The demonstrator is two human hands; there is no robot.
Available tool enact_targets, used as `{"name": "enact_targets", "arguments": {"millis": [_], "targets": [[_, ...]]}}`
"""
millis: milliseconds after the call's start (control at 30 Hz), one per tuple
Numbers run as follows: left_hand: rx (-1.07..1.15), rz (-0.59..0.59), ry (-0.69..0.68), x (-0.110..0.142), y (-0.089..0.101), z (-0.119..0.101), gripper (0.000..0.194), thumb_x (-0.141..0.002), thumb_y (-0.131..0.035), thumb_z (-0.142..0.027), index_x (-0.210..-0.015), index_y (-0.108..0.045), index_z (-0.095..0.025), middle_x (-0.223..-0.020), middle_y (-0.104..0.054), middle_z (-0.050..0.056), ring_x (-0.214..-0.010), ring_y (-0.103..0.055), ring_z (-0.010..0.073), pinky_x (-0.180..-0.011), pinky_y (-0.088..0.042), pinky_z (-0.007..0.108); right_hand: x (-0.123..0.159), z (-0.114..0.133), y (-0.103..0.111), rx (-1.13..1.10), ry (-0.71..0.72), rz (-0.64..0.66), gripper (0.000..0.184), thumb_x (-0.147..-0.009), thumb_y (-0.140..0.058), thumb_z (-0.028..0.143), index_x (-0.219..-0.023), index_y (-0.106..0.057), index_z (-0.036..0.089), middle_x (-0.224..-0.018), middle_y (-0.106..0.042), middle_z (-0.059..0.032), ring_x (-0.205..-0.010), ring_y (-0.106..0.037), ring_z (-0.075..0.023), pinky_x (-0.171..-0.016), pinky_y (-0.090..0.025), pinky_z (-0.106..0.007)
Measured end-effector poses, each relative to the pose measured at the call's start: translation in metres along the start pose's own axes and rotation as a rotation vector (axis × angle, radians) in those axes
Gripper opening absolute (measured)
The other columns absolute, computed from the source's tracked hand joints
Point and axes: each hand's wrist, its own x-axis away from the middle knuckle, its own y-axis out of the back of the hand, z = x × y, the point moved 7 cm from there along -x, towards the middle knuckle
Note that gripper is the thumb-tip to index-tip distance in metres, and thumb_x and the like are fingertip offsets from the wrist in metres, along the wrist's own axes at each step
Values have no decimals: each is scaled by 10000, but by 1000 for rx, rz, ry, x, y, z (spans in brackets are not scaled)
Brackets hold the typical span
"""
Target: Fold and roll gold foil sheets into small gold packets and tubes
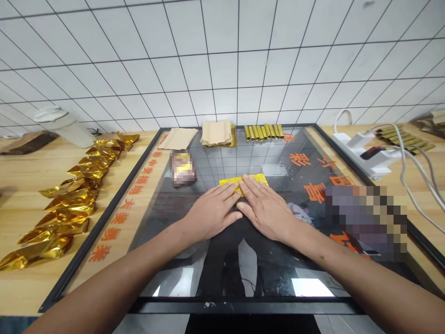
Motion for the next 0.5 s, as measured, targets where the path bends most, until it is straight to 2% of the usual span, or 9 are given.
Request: {"name": "enact_targets", "arguments": {"millis": [100,233,300,400,500], "targets": [[-28,17,-3,1,0,0,622,-1112,-461,-525,-1591,-503,-131,-1701,-459,160,-1597,-422,284,-1326,-330,470,-1,-16,1,49,-38,-12,782,-1138,-208,572,-1679,-384,36,-1766,-276,-188,-1659,-250,-296,-1365,-212,-492],[-35,28,4,1,1,0,610,-1118,-438,-532,-1562,-541,-127,-1682,-486,165,-1583,-443,289,-1315,-347,474,-3,-31,5,85,-122,-24,790,-1133,-215,570,-1675,-386,21,-1754,-295,-211,-1646,-286,-325,-1344,-259,-531],[-31,27,2,0,1,-1,594,-1118,-440,-525,-1552,-550,-134,-1678,-493,163,-1579,-449,292,-1314,-347,479,-5,-28,10,79,-122,-70,799,-1128,-228,582,-1675,-386,21,-1757,-283,-217,-1651,-273,-329,-1348,-243,-535],[1,16,3,0,2,0,589,-1111,-459,-523,-1562,-534,-150,-1691,-475,163,-1591,-430,298,-1322,-331,488,-7,-13,16,15,-50,-123,792,-1127,-241,589,-1699,-348,52,-1776,-236,-196,-1670,-209,-302,-1359,-214,-526],[56,5,4,-1,2,0,653,-1104,-477,-524,-1638,-425,-151,-1718,-431,164,-1609,-401,283,-1322,-336,476,-9,-2,11,-52,-4,-60,809,-1127,-240,601,-1703,-326,41,-1775,-237,-189,-1669,-211,-293,-1357,-240,-514]]}}
